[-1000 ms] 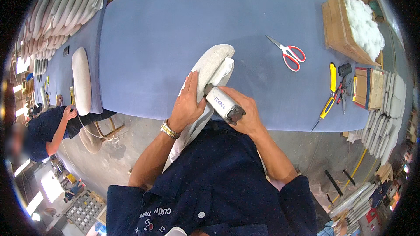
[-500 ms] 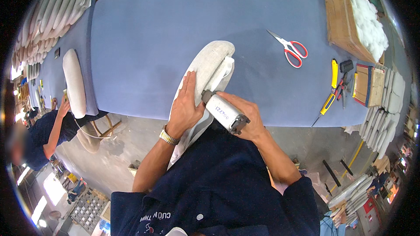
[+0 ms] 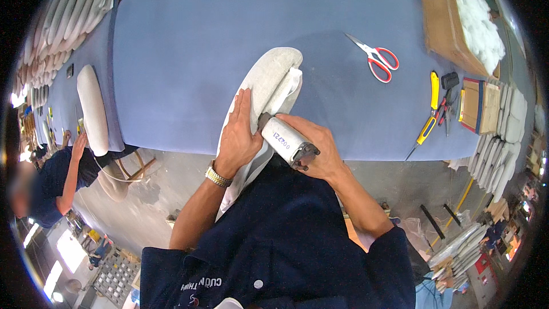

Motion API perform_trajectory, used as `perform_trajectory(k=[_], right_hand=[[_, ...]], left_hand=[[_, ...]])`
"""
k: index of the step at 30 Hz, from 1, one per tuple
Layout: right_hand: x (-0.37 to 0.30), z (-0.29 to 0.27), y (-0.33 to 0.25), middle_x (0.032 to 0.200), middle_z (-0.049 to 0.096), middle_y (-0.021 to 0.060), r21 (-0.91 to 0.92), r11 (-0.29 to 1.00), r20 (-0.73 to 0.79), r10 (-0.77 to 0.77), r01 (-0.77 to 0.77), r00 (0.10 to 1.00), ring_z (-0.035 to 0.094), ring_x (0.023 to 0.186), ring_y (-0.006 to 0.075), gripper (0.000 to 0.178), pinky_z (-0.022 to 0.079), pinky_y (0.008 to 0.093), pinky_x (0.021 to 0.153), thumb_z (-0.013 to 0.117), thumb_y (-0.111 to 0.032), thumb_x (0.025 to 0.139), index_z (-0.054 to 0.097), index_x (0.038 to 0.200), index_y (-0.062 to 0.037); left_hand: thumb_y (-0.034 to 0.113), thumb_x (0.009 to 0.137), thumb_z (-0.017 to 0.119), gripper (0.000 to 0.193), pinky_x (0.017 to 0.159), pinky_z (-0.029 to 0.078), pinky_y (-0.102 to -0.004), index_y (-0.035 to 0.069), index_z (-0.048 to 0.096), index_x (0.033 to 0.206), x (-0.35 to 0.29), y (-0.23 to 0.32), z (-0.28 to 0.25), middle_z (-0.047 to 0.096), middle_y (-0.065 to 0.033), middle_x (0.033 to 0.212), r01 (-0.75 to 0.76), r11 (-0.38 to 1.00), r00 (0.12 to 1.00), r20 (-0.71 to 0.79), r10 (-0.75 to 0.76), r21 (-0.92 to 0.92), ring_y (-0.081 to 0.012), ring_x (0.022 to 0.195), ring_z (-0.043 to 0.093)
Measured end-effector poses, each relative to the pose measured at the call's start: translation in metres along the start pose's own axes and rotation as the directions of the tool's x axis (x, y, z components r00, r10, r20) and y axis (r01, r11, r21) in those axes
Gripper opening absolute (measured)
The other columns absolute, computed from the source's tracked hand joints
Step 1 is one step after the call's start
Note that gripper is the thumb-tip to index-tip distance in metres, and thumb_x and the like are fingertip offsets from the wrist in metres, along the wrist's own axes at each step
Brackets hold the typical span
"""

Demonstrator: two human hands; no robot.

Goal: The person wraps a white fabric cover around a cushion core, trims excess fabric with scissors, and secures the seam using a pneumatic staple gun. The person repeats this process on multiple cushion units at a workbench in a factory setting.

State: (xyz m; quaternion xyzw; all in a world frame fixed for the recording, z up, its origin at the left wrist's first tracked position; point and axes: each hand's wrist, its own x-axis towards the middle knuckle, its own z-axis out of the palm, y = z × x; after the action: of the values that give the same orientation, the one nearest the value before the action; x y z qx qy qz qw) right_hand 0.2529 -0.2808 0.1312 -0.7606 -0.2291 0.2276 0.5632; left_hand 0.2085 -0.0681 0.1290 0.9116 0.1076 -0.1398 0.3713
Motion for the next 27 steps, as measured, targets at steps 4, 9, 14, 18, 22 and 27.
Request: perform_trajectory(k=[4,9,14,18,22,27], right_hand=[[-0.004,-0.003,-0.001,0.129,0.070,0.0183,-0.023,0.999,0.020,-0.049,0.049,0.999,0.070,0.114,0.0361,0.074,0.054,0.0400,0.098,0.082,-0.021,0.071,0.061,0.140,-0.0048],[-0.003,-0.003,-0.005,0.126,0.071,0.0169,-0.032,0.999,0.077,0.013,-0.011,0.997,0.070,0.113,0.0349,0.072,0.054,0.0394,0.097,0.083,-0.018,0.070,0.061,0.138,-0.0045],[0.005,0.003,-0.025,0.121,0.071,0.0157,0.064,0.980,0.064,0.186,-0.190,0.981,0.071,0.110,0.0346,0.064,0.054,0.0360,0.093,0.079,-0.009,0.072,0.061,0.133,-0.0077],[0.009,-0.002,-0.017,0.118,0.072,0.0157,0.009,1.000,0.052,0.013,-0.013,0.999,0.072,0.107,0.0336,0.059,0.055,0.0359,0.090,0.077,-0.008,0.075,0.061,0.132,-0.0096],[0.002,-0.006,-0.016,0.112,0.074,0.0156,-0.041,0.998,0.014,0.038,-0.037,0.999,0.074,0.104,0.0341,0.056,0.056,0.0376,0.088,0.075,-0.005,0.075,0.064,0.130,-0.0091],[-0.008,0.005,-0.009,0.114,0.074,0.0137,-0.052,0.999,-0.052,-0.009,0.006,0.999,0.072,0.106,0.0278,0.052,0.054,0.0363,0.093,0.075,-0.005,0.078,0.065,0.128,-0.0057]], left_hand=[[0.004,0.081,0.070,0.093,0.119,0.031,-0.0634,-0.004,0.022,0.160,0.000,-0.006,0.001,0.028,-0.0344,0.163,-0.028,1.000,0.999,-0.015,0.028,0.005,-0.0484,0.153,0.026],[0.002,0.079,0.071,0.096,0.119,0.030,-0.0633,-0.003,0.021,0.161,-0.003,-0.006,0.006,0.028,-0.0344,0.162,-0.014,1.000,1.000,-0.010,0.014,0.005,-0.0482,0.153,0.027],[-0.001,0.077,0.072,0.099,0.120,0.029,-0.0635,0.000,0.021,0.162,-0.001,0.006,0.005,0.028,-0.0346,0.162,0.051,0.999,0.999,-0.010,-0.051,-0.009,-0.0490,0.153,0.027],[0.002,0.077,0.073,0.104,0.120,0.029,-0.0628,0.009,0.018,0.165,0.005,0.004,0.002,0.025,-0.0359,0.163,0.036,0.999,0.999,0.015,-0.036,-0.026,-0.0501,0.153,0.025],[0.023,0.085,0.077,0.103,0.124,0.024,-0.0558,0.017,0.016,0.167,0.011,-0.017,-0.009,0.022,-0.0298,0.167,-0.119,0.983,0.981,0.139,0.138,-0.138,-0.0463,0.155,0.021],[0.049,0.107,0.049,0.076,0.128,0.018,-0.0422,0.009,0.021,0.165,0.019,-0.079,-0.022,0.023,-0.0167,0.171,0.103,0.845,0.985,0.173,-0.012,-0.525,-0.0293,0.159,0.019]])
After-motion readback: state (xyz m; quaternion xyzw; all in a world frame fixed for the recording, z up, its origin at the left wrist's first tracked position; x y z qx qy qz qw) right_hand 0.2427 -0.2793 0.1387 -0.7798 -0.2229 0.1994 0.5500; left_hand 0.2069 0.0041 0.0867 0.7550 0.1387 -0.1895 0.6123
